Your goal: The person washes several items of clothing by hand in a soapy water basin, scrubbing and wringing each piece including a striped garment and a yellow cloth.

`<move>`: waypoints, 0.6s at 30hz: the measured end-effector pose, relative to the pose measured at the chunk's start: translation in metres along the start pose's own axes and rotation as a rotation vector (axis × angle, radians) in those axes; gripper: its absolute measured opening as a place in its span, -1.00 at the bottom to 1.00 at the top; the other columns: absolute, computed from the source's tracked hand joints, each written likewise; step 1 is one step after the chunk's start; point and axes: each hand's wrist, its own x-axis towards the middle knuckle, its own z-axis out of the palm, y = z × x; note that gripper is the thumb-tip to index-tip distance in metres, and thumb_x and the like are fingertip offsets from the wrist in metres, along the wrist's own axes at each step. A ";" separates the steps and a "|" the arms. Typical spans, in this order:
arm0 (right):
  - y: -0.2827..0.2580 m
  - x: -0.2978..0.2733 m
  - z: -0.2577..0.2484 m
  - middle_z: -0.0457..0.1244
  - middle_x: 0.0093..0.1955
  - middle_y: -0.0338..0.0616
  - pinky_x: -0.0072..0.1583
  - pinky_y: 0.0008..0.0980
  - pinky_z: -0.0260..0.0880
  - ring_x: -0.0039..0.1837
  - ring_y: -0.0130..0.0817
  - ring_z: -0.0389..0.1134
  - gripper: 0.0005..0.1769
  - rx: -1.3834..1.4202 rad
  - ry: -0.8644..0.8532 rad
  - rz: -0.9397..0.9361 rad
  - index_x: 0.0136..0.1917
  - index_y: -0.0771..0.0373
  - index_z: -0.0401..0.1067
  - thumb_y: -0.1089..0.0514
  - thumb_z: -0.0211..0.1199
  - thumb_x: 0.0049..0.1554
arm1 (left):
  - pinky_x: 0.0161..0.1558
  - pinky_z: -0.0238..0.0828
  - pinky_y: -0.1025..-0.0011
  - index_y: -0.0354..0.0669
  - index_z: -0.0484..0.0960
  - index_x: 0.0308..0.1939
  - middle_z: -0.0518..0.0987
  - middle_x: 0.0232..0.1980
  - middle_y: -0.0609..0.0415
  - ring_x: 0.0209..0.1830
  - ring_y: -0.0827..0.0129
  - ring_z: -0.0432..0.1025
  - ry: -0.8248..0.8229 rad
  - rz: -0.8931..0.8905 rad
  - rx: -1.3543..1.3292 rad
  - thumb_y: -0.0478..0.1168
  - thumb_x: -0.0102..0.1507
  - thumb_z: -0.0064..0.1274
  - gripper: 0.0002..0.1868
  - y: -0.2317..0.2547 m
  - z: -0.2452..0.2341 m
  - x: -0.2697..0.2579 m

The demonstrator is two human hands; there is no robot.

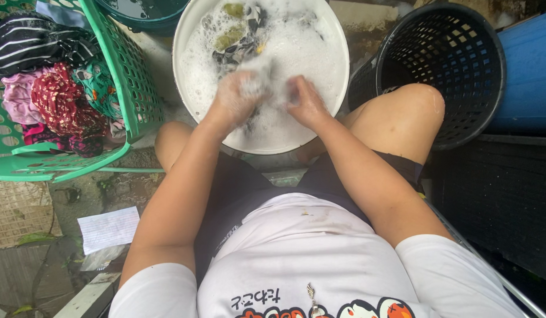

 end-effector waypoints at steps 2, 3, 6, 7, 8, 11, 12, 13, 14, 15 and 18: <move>-0.005 -0.002 0.002 0.09 0.39 0.05 0.43 -0.07 0.27 0.45 0.01 0.17 -0.06 0.138 0.089 -0.115 0.49 0.07 0.06 0.17 0.49 -0.05 | -0.03 0.56 0.39 -0.26 0.64 -0.05 0.62 -0.05 0.05 -0.08 0.38 0.54 -0.093 0.086 -0.475 -0.31 0.17 0.37 -0.69 0.030 0.001 -0.003; -0.011 0.002 0.003 0.00 0.43 0.05 0.46 -0.06 0.23 0.48 0.02 0.12 0.05 0.223 0.097 -0.125 0.53 0.08 -0.02 0.11 0.54 -0.05 | -0.03 0.55 0.43 -0.30 0.63 -0.03 0.61 -0.06 0.04 -0.09 0.40 0.52 -0.154 0.150 -0.463 -0.34 0.24 0.35 -0.73 0.046 -0.007 -0.008; -0.027 0.011 0.010 -0.12 0.46 0.06 0.47 -0.02 0.12 0.52 0.09 -0.01 0.23 0.358 0.109 -0.125 0.58 0.12 -0.18 0.04 0.62 -0.07 | 0.05 0.50 0.46 -0.33 0.56 0.14 0.61 0.04 0.03 0.01 0.39 0.51 -0.211 0.224 -0.702 -0.40 0.25 0.31 -0.60 0.091 -0.010 -0.021; -0.028 0.009 0.014 -0.14 0.46 0.06 0.47 0.00 0.09 0.53 0.11 -0.05 0.27 0.386 0.104 -0.113 0.57 0.15 -0.22 0.03 0.64 -0.08 | 0.09 0.48 0.44 -0.32 0.53 0.21 0.61 0.09 0.02 0.06 0.37 0.52 -0.205 0.218 -0.832 -0.41 0.23 0.29 -0.52 0.101 -0.008 -0.025; -0.027 0.011 0.016 -0.10 0.46 0.06 0.48 -0.03 0.11 0.54 0.09 -0.02 0.12 0.446 0.063 -0.096 0.57 0.15 -0.14 0.06 0.55 0.00 | 0.11 0.48 0.41 -0.30 0.51 0.21 0.60 0.07 0.03 0.06 0.36 0.51 -0.203 0.232 -0.888 -0.37 0.25 0.30 -0.54 0.108 -0.009 -0.026; -0.028 0.024 0.009 0.06 0.46 0.03 0.50 -0.12 0.15 0.56 0.01 0.08 -0.29 0.781 -0.036 0.006 0.55 0.18 0.09 0.08 0.25 0.22 | 0.15 0.45 0.29 -0.22 0.46 0.17 0.56 0.01 0.02 0.04 0.30 0.49 -0.110 0.300 -0.981 -0.25 0.31 0.31 -0.57 0.114 -0.018 -0.025; -0.030 0.026 -0.003 0.15 0.46 -0.01 0.49 -0.16 0.15 0.55 -0.05 0.13 -0.39 0.994 -0.054 0.075 0.54 0.21 0.15 0.04 0.12 0.28 | 0.13 0.43 0.25 -0.19 0.43 0.13 0.54 -0.02 0.01 0.03 0.26 0.48 -0.020 0.343 -0.961 -0.19 0.31 0.32 -0.56 0.110 -0.024 -0.019; -0.037 0.026 -0.014 0.23 0.47 -0.05 0.49 -0.20 0.16 0.55 -0.10 0.19 -0.45 1.206 -0.073 0.143 0.53 0.23 0.22 0.00 -0.01 0.35 | 0.11 0.45 0.19 -0.13 0.40 0.11 0.53 -0.02 0.01 0.02 0.23 0.48 0.096 0.307 -0.953 -0.12 0.26 0.32 -0.52 0.103 -0.027 -0.012; -0.046 0.024 -0.028 0.27 0.33 -0.01 0.46 -0.07 0.29 0.46 -0.03 0.24 -0.68 1.460 -0.132 -0.020 0.32 0.22 0.25 0.10 0.05 0.34 | 0.09 0.48 0.14 -0.08 0.38 0.10 0.52 -0.02 0.01 0.02 0.21 0.49 0.211 0.267 -0.942 -0.05 0.22 0.33 -0.48 0.093 -0.032 -0.004; -0.055 0.024 -0.046 0.30 0.20 0.04 0.43 0.06 0.43 0.36 0.04 0.30 -0.90 1.705 -0.194 -0.193 0.11 0.21 0.29 0.20 0.12 0.33 | 0.08 0.54 0.05 0.01 0.36 0.10 0.53 -0.01 0.03 0.02 0.20 0.52 0.356 0.151 -0.940 0.04 0.13 0.34 -0.40 0.079 -0.035 0.004; -0.090 0.010 -0.082 0.33 0.25 -0.03 0.34 -0.05 0.47 0.33 -0.16 0.37 -0.75 1.635 -0.021 -0.343 0.25 0.18 0.49 0.21 0.17 0.32 | 0.17 0.51 0.05 -0.01 0.36 0.18 0.53 0.09 -0.09 0.08 0.08 0.50 0.372 -0.081 -1.036 0.19 0.08 0.33 -0.26 0.019 -0.016 0.029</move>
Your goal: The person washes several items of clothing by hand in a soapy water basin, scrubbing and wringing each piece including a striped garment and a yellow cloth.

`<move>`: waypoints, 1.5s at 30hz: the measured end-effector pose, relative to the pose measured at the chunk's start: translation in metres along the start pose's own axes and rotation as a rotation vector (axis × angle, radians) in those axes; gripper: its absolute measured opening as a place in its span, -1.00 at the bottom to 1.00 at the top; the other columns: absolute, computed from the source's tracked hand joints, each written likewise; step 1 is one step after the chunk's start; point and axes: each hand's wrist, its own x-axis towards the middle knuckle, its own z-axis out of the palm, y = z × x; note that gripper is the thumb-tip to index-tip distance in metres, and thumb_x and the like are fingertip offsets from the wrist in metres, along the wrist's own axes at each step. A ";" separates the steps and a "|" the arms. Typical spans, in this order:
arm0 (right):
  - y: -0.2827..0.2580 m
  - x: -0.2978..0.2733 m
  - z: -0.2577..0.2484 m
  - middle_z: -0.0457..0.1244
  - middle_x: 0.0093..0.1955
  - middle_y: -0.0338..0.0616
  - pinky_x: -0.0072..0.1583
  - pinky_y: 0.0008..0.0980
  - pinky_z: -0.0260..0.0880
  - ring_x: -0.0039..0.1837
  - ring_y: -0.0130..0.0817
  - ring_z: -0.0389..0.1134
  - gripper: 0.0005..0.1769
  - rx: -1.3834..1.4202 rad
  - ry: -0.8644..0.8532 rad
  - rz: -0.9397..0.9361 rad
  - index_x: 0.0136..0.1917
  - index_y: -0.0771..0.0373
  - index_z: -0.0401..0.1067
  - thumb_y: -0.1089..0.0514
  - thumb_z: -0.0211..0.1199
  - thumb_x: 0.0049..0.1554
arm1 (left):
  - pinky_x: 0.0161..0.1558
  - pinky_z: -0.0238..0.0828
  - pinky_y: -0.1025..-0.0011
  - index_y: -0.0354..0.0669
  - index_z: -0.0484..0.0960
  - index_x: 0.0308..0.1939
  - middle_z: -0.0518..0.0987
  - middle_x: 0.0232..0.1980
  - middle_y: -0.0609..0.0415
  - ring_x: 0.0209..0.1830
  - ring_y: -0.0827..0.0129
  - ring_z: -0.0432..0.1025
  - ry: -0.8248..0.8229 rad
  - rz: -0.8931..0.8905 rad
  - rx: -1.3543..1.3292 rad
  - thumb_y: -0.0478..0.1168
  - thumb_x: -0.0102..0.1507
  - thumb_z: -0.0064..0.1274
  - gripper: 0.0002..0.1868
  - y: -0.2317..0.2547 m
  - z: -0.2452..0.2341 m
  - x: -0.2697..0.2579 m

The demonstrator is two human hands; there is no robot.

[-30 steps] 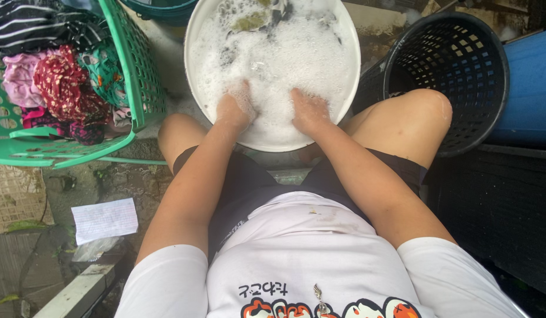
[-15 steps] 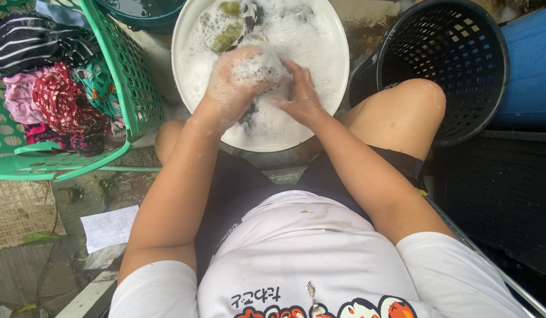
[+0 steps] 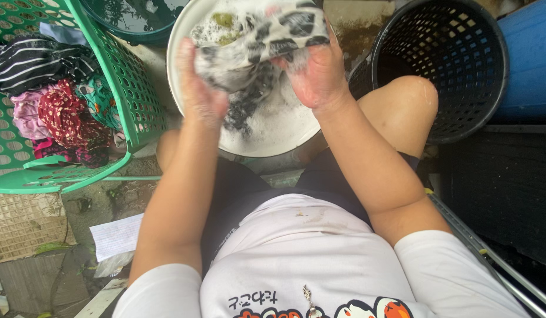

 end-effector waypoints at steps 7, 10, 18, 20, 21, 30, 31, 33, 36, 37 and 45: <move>0.049 0.004 0.030 0.29 -0.04 -0.19 0.33 -0.21 0.48 0.11 -0.38 0.38 -0.77 -1.101 -0.128 -0.713 -0.09 0.15 0.42 0.05 0.42 0.12 | 0.05 0.60 0.13 0.10 0.39 0.24 0.53 0.14 0.00 0.08 0.20 0.51 -0.745 -0.302 -0.564 0.13 0.06 0.23 -0.29 -0.103 -0.007 0.052; 0.037 0.036 -0.024 0.32 -0.25 -0.27 0.02 -0.30 0.55 -0.15 -0.45 0.42 -0.68 -1.416 0.268 -0.531 -0.25 0.12 0.41 -0.10 0.37 0.16 | -0.06 0.60 0.12 0.08 0.46 0.14 0.55 0.07 0.01 0.00 0.21 0.51 -0.380 -0.294 -0.186 0.16 0.06 0.24 -0.37 -0.082 0.012 0.009; 0.069 -0.004 -0.020 0.33 -0.28 -0.19 -0.05 -0.19 0.49 -0.21 -0.39 0.42 -0.66 -1.370 -0.088 -0.735 -0.25 0.16 0.42 -0.11 0.32 0.18 | -0.27 0.51 0.37 -0.25 0.51 -0.08 0.54 -0.07 -0.16 -0.22 0.22 0.47 -0.182 -0.352 0.079 0.12 0.41 0.14 -0.55 -0.039 0.059 -0.024; 0.059 0.021 -0.053 0.36 -0.17 -0.20 -0.01 -0.30 0.49 -0.10 -0.38 0.43 -0.82 -1.357 0.188 -0.408 -0.14 0.16 0.48 0.04 0.34 0.20 | -0.29 0.55 0.32 -0.17 0.55 -0.09 0.59 -0.09 -0.14 -0.24 0.20 0.50 -0.099 -0.415 0.262 0.12 0.32 0.05 -0.59 -0.027 0.054 -0.036; 0.049 0.034 -0.073 0.38 -0.04 -0.22 0.12 -0.27 0.49 0.03 -0.37 0.45 -0.94 -1.300 0.397 -0.175 -0.04 0.14 0.51 0.14 0.29 0.23 | -0.30 0.57 0.29 -0.14 0.57 -0.10 0.62 -0.10 -0.14 -0.25 0.19 0.52 -0.047 -0.452 0.351 0.12 0.28 0.01 -0.60 -0.023 0.049 -0.044; 0.021 0.025 -0.095 -0.36 0.71 -0.01 0.60 -0.01 -0.08 0.69 -0.10 -0.28 -0.02 -1.314 0.440 0.278 0.63 -0.10 -0.06 0.11 0.44 0.13 | 0.40 0.24 -0.07 0.07 -0.10 0.55 0.17 0.47 -0.06 0.43 0.04 0.25 0.269 -0.110 0.097 -0.26 0.31 0.08 -0.15 -0.018 -0.046 0.004; 0.026 0.020 -0.085 -0.34 0.70 0.00 0.59 0.02 -0.09 0.68 -0.06 -0.26 -0.01 -1.373 0.422 0.324 0.62 -0.07 -0.07 0.03 0.46 0.11 | 0.40 0.18 -0.08 0.06 -0.12 0.57 0.10 0.49 0.01 0.46 0.05 0.21 0.302 -0.157 0.141 -0.27 0.31 0.10 -0.11 -0.031 -0.051 0.005; 0.036 0.009 -0.062 -0.37 0.68 -0.01 0.55 0.15 -0.15 0.65 0.04 -0.33 -0.14 -1.596 0.301 0.502 0.52 -0.02 0.06 -0.09 0.46 0.10 | 0.38 0.23 -0.11 0.09 -0.11 0.50 0.21 0.46 -0.07 0.42 0.01 0.25 0.310 -0.172 0.112 -0.26 0.25 0.10 -0.13 -0.058 -0.059 0.013; 0.054 0.002 -0.033 -0.35 0.66 -0.11 0.51 0.34 -0.31 0.65 0.10 -0.40 -0.64 -1.933 0.051 0.704 0.15 -0.02 0.46 -0.11 0.38 0.12 | 0.25 0.28 0.02 -0.09 0.13 0.45 0.36 0.41 -0.12 0.36 0.09 0.29 0.242 -0.221 0.106 -0.08 0.31 0.06 -0.31 -0.098 -0.084 0.029; 0.064 0.002 -0.025 -0.22 0.66 -0.19 0.55 0.32 -0.33 0.67 0.04 -0.29 -0.88 -1.961 0.031 0.639 -0.06 -0.07 0.59 -0.04 0.36 0.13 | 0.20 0.30 0.08 -0.18 0.25 0.44 0.40 0.39 -0.13 0.33 0.15 0.31 0.200 -0.237 0.109 0.00 0.35 0.03 -0.35 -0.110 -0.091 0.039; 0.106 -0.007 -0.030 0.31 -0.29 -0.19 -0.20 -0.38 0.36 -0.21 -0.37 0.35 -0.69 -1.594 -0.320 -0.822 -0.27 0.11 0.42 -0.02 0.18 0.28 | -0.15 0.64 0.34 -0.14 0.45 0.17 0.57 -0.09 0.05 -0.20 0.39 0.55 -0.039 -0.586 -0.226 0.01 0.36 -0.12 -0.60 -0.087 -0.014 -0.004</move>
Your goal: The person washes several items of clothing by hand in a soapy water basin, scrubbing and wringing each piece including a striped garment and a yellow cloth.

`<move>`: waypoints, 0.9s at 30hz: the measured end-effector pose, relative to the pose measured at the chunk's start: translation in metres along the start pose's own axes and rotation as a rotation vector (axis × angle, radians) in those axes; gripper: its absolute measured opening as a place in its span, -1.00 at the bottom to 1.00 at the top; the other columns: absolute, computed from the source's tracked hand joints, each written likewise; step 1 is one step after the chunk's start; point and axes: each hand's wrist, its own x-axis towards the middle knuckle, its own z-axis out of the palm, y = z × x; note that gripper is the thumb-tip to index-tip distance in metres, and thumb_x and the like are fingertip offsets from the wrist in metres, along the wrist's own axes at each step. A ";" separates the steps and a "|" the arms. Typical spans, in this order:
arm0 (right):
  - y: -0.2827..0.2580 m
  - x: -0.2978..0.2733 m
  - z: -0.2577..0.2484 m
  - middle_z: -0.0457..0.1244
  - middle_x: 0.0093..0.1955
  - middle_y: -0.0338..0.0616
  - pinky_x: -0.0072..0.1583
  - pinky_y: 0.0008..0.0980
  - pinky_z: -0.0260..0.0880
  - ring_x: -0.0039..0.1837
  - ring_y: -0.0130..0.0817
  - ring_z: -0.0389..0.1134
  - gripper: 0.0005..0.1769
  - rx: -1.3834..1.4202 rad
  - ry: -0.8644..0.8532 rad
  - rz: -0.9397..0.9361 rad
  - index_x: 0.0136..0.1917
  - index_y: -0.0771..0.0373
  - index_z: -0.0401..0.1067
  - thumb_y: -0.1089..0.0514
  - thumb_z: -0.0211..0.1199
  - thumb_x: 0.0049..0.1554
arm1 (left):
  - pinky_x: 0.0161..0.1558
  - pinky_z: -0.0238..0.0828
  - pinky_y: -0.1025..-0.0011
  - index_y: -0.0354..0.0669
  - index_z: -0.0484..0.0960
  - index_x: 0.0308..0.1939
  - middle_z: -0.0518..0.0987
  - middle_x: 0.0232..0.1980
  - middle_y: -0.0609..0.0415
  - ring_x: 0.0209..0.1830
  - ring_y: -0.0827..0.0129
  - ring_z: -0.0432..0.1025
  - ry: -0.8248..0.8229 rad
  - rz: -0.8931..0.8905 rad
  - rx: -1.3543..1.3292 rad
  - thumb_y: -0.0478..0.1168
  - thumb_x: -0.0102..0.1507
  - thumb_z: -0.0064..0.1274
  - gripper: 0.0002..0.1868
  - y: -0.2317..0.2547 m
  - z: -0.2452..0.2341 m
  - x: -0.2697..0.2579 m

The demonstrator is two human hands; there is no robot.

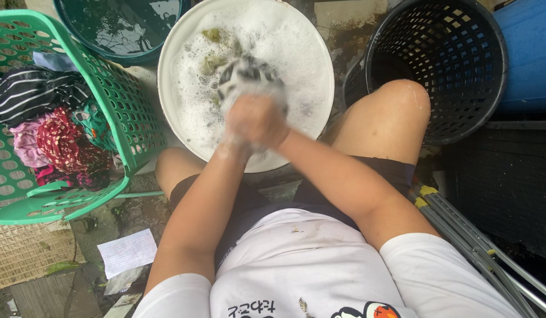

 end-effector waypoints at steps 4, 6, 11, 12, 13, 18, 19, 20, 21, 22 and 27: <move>0.063 0.007 -0.031 0.19 -0.41 -0.21 -0.25 -0.35 0.32 -0.31 -0.37 0.25 -0.51 -0.005 0.108 0.431 -0.41 0.10 0.23 -0.10 0.24 0.26 | -0.49 0.47 0.23 -0.09 0.49 -0.04 0.52 -0.34 0.03 -0.47 0.29 0.45 0.367 0.064 0.396 0.07 0.29 -0.18 -0.63 -0.010 0.067 -0.025; 0.032 -0.005 -0.027 0.19 -0.40 -0.23 -0.23 -0.32 0.29 -0.31 -0.38 0.23 -0.55 0.049 0.119 0.256 -0.41 0.06 0.24 -0.09 0.18 0.26 | -0.44 0.46 0.28 -0.14 0.52 -0.01 0.55 -0.32 0.03 -0.45 0.32 0.44 0.297 0.116 0.456 0.02 0.31 -0.12 -0.64 -0.011 0.063 -0.020; 0.038 -0.029 -0.027 0.16 -0.47 -0.30 -0.26 -0.38 0.28 -0.34 -0.41 0.25 -0.60 0.189 0.014 0.347 -0.44 0.03 0.32 -0.02 0.13 0.23 | -0.34 0.45 0.38 -0.30 0.58 0.00 0.58 -0.27 0.01 -0.40 0.40 0.42 0.093 0.198 0.653 -0.12 0.33 0.02 -0.69 -0.010 0.030 -0.003; 0.056 -0.036 -0.037 0.22 -0.40 -0.28 -0.20 -0.31 0.31 -0.30 -0.36 0.28 -0.69 0.137 0.000 0.645 -0.32 0.08 0.38 -0.02 0.18 0.23 | -0.34 0.46 0.38 -0.34 0.57 -0.05 0.56 -0.27 0.02 -0.39 0.40 0.42 0.040 0.170 0.720 -0.15 0.33 0.04 -0.72 -0.011 0.021 -0.018; 0.071 -0.041 -0.047 0.28 -0.32 -0.25 -0.14 -0.25 0.35 -0.27 -0.31 0.31 -0.75 0.081 -0.017 0.941 -0.19 0.14 0.44 -0.03 0.23 0.22 | -0.34 0.48 0.37 -0.39 0.56 -0.11 0.53 -0.27 0.03 -0.39 0.41 0.43 -0.013 0.141 0.786 -0.19 0.33 0.07 -0.75 -0.010 0.016 -0.032; 0.088 -0.039 -0.069 0.24 0.29 -0.12 0.06 -0.25 0.46 0.07 -0.20 0.32 -0.27 0.280 -0.112 1.115 0.44 0.01 0.14 0.02 0.39 0.07 | -0.15 0.52 0.36 -0.17 0.69 -0.11 0.50 -0.06 -0.03 -0.17 0.30 0.45 -0.106 0.467 1.766 -0.23 0.11 0.22 -0.72 0.014 -0.007 -0.054; 0.084 -0.035 -0.067 0.23 0.33 -0.02 0.14 0.04 0.29 0.18 -0.05 0.27 -0.11 0.144 -0.274 0.943 0.45 0.08 0.17 -0.07 0.49 -0.06 | -0.08 0.55 0.36 -0.16 0.70 -0.10 0.47 0.03 -0.07 -0.07 0.25 0.45 -0.130 0.638 1.807 -0.25 0.05 0.27 -0.67 0.016 -0.014 -0.052; 0.077 -0.033 -0.061 0.21 0.36 0.07 0.21 0.34 0.11 0.29 0.10 0.22 0.05 0.015 -0.432 0.769 0.45 0.16 0.20 -0.16 0.59 -0.18 | -0.06 0.54 0.35 -0.13 0.62 -0.01 0.48 0.05 -0.03 -0.03 0.24 0.45 -0.026 0.577 1.559 -0.25 0.06 0.25 -0.60 0.016 -0.020 -0.047; 0.068 -0.033 -0.057 0.19 0.38 0.06 0.27 0.42 0.03 0.36 0.13 0.16 0.00 -0.065 -0.559 0.695 0.40 0.15 0.27 -0.17 0.61 -0.20 | -0.04 0.53 0.34 -0.10 0.55 0.08 0.50 0.06 0.00 0.00 0.24 0.46 0.071 0.513 1.310 -0.24 0.07 0.22 -0.52 0.018 -0.023 -0.040; 0.058 -0.034 -0.052 0.17 0.40 0.05 0.32 0.50 -0.06 0.44 0.16 0.11 -0.06 -0.137 -0.676 0.611 0.35 0.14 0.34 -0.17 0.62 -0.22 | -0.03 0.53 0.33 -0.07 0.47 0.18 0.52 0.07 0.04 0.04 0.23 0.46 0.164 0.443 1.061 -0.24 0.09 0.20 -0.45 0.017 -0.025 -0.038; 0.005 -0.017 -0.032 0.05 0.47 -0.13 0.53 -0.02 0.14 0.54 -0.10 0.08 -0.60 0.493 -0.288 0.627 0.14 0.12 0.56 -0.17 0.32 0.19 | -0.03 0.49 0.23 -0.08 0.43 0.16 0.45 0.06 0.01 0.08 0.20 0.38 0.249 0.255 0.447 -0.02 0.26 0.00 -0.57 0.015 -0.003 -0.029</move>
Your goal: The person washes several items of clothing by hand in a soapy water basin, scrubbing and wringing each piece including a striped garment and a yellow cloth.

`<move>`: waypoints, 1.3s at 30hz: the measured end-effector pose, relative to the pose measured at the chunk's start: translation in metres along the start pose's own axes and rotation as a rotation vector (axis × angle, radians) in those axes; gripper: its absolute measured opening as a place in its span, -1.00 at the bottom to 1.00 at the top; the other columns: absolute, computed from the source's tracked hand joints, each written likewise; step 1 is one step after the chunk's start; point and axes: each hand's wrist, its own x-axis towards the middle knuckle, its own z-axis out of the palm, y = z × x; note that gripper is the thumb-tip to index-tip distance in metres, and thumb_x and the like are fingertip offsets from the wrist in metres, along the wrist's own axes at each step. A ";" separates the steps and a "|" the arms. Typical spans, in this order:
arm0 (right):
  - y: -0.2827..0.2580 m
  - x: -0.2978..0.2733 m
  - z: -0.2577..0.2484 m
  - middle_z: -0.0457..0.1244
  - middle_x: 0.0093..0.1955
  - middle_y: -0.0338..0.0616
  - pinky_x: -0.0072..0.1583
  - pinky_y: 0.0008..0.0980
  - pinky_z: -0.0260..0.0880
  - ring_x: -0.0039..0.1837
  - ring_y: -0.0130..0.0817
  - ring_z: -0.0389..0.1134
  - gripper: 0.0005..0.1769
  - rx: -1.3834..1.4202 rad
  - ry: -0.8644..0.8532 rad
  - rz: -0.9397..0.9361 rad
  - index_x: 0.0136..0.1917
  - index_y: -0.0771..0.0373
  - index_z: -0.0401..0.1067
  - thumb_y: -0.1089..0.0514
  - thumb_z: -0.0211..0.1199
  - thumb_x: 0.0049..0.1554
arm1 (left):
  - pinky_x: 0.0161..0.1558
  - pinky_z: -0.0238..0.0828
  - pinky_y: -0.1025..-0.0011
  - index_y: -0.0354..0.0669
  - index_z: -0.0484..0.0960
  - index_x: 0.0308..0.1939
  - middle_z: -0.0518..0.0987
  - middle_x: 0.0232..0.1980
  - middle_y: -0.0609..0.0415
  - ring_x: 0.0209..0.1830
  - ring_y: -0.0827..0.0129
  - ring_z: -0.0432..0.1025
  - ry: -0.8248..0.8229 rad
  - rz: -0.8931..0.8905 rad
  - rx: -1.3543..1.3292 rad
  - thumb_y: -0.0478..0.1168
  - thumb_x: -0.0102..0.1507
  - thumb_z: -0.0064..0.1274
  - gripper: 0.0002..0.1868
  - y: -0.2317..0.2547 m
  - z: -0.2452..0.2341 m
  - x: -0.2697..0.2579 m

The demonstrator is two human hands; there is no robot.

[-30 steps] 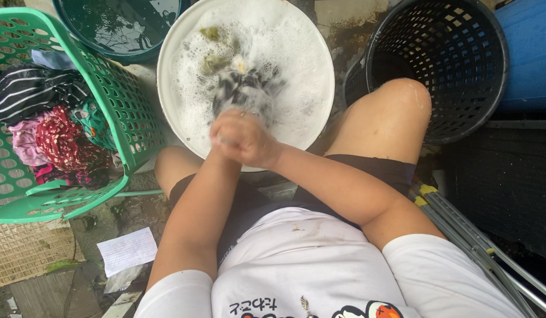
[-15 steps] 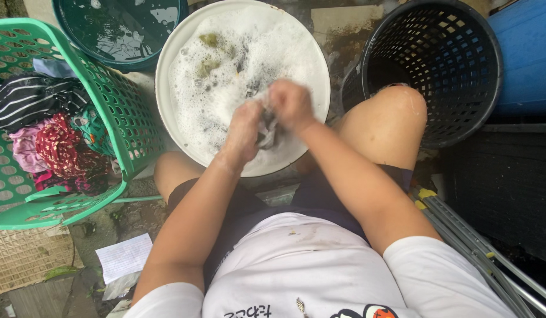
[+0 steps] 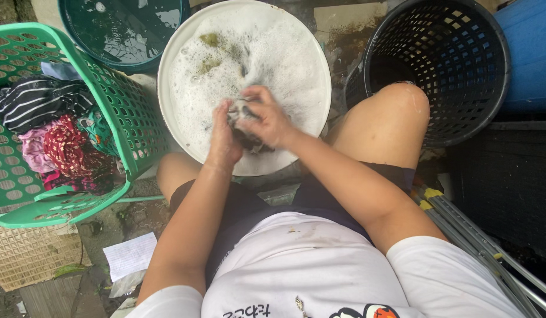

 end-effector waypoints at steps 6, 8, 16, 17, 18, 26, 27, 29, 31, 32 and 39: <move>-0.045 -0.012 0.018 0.38 -0.09 -0.21 0.12 -0.14 0.38 0.03 -0.32 0.38 -0.63 -0.377 0.144 -0.562 -0.08 0.06 0.61 -0.23 0.24 0.17 | 0.02 0.42 0.18 -0.05 0.47 0.10 0.49 -0.02 0.08 0.01 0.27 0.39 -0.066 -0.168 -0.214 -0.02 0.32 -0.05 -0.66 -0.012 0.027 -0.012; -0.026 0.012 -0.014 0.37 -0.27 -0.23 -0.12 -0.23 0.46 -0.18 -0.37 0.41 -0.59 -0.341 0.241 -0.368 -0.11 0.10 0.61 -0.27 0.30 0.14 | 0.03 0.40 0.16 -0.05 0.48 0.09 0.50 -0.05 0.10 -0.01 0.29 0.39 0.052 -0.194 -0.150 -0.02 0.34 -0.06 -0.69 -0.002 0.040 -0.017; -0.016 -0.022 0.012 0.36 -0.21 -0.21 -0.06 -0.25 0.37 -0.13 -0.33 0.37 -0.65 -0.317 0.234 -0.615 -0.22 0.08 0.48 -0.17 0.18 0.25 | -0.21 0.44 0.36 -0.24 0.53 -0.05 0.58 -0.16 -0.01 -0.26 0.28 0.47 -0.372 -0.229 -0.350 -0.15 0.46 0.02 -0.80 -0.012 0.020 0.013; -0.010 -0.020 0.015 0.36 -0.20 -0.24 -0.07 -0.29 0.37 -0.14 -0.37 0.38 -0.64 -0.296 0.215 -0.600 -0.20 0.08 0.49 -0.17 0.19 0.27 | -0.24 0.41 0.36 -0.23 0.54 -0.06 0.59 -0.18 -0.01 -0.29 0.30 0.47 -0.248 -0.174 -0.282 -0.18 0.38 0.04 -0.82 -0.011 0.018 0.020; 0.003 -0.012 0.009 0.31 -0.16 -0.20 -0.08 -0.35 0.39 -0.16 -0.38 0.33 -0.62 -0.244 0.150 -0.288 -0.17 0.09 0.41 -0.21 0.13 0.28 | -0.28 0.38 0.36 -0.22 0.56 -0.07 0.60 -0.21 -0.01 -0.32 0.31 0.46 -0.124 -0.118 -0.212 -0.20 0.30 0.05 -0.81 -0.006 0.019 0.026; 0.049 0.020 -0.028 -0.24 0.71 -0.19 0.60 0.19 -0.13 0.70 -0.05 -0.27 0.31 -0.393 -0.034 0.180 0.68 -0.07 -0.10 -0.33 0.52 -0.15 | 0.23 0.46 0.17 -0.20 0.59 0.03 0.62 0.02 -0.01 0.06 0.22 0.53 -0.401 0.313 -0.080 -0.10 0.25 0.06 -0.66 0.052 0.029 -0.044; 0.052 0.022 -0.025 -0.22 0.70 -0.24 0.59 0.17 -0.17 0.69 -0.08 -0.30 0.39 -0.490 -0.151 0.350 0.69 -0.08 -0.08 -0.30 0.62 -0.22 | 0.29 0.46 0.10 -0.12 0.56 0.03 0.61 0.04 0.02 0.11 0.18 0.54 -0.409 0.318 -0.159 -0.09 0.28 0.09 -0.70 0.057 0.032 -0.051; 0.055 0.028 -0.028 -0.23 0.73 -0.27 0.59 0.13 -0.16 0.71 -0.03 -0.34 -0.34 -0.259 -0.088 0.379 0.31 -0.08 0.36 -0.09 0.51 -0.03 | 0.33 0.41 0.03 -0.03 0.54 0.02 0.58 0.06 0.05 0.16 0.14 0.51 -0.439 0.349 -0.284 -0.01 0.35 0.13 -0.73 0.069 0.034 -0.057; 0.043 0.030 -0.031 -0.18 0.73 -0.25 0.56 0.13 0.00 0.69 -0.01 -0.25 -0.72 0.257 0.014 0.296 0.10 -0.04 0.59 -0.05 0.43 0.11 | 0.29 0.36 0.03 0.02 0.55 0.02 0.58 0.06 0.05 0.14 0.14 0.50 -0.391 0.369 -0.367 0.11 0.38 0.13 -0.68 0.081 0.035 -0.054; 0.031 0.029 -0.030 -0.12 0.70 -0.21 0.53 0.15 0.15 0.66 -0.02 -0.13 -0.72 0.653 0.088 0.189 0.09 0.00 0.60 -0.11 0.39 0.16 | 0.26 0.36 0.02 0.06 0.56 0.01 0.59 0.06 0.04 0.12 0.14 0.50 -0.321 0.366 -0.401 0.16 0.36 0.13 -0.66 0.084 0.036 -0.052; -0.037 0.004 0.022 0.26 -0.29 -0.25 -0.02 -0.37 0.51 -0.19 -0.48 0.32 -0.50 0.137 0.286 -0.318 -0.27 0.09 0.41 -0.27 0.02 0.31 | 0.02 0.42 0.02 0.11 0.53 0.09 0.60 0.05 0.05 0.02 0.21 0.51 -0.027 -0.037 -0.232 0.18 0.27 -0.04 -0.58 0.015 0.062 -0.011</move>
